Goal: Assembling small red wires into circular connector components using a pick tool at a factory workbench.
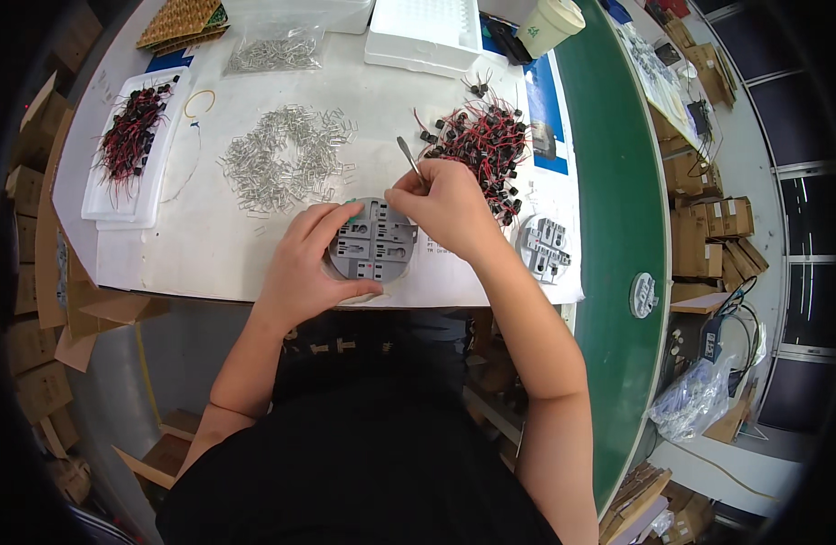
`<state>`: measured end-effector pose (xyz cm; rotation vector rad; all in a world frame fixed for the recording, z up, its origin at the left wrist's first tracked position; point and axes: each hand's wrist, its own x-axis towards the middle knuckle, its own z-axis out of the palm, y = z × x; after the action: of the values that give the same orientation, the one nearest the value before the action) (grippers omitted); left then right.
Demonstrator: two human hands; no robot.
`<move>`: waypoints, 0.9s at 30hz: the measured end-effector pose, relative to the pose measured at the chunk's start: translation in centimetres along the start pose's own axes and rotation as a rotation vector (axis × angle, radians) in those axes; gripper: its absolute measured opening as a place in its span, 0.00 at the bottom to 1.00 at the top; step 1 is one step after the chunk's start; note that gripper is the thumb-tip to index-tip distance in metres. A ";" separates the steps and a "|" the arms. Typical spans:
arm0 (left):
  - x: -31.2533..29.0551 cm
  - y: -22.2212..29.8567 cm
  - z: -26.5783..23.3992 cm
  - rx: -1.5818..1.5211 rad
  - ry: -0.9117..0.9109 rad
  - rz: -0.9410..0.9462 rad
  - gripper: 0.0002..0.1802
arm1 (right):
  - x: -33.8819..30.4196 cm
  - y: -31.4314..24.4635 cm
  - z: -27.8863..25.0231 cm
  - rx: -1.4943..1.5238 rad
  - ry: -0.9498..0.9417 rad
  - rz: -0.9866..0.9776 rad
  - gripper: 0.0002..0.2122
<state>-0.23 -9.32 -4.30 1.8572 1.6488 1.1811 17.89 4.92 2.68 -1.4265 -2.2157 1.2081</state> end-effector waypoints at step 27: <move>-0.2 0.1 -0.1 -0.009 0.006 0.012 0.51 | -2.6 2.7 3.7 -0.288 0.245 -0.185 0.10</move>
<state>-0.24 -9.59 -4.24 1.8625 1.6345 1.1986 18.71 1.32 -1.05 -1.3454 -2.3505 0.6376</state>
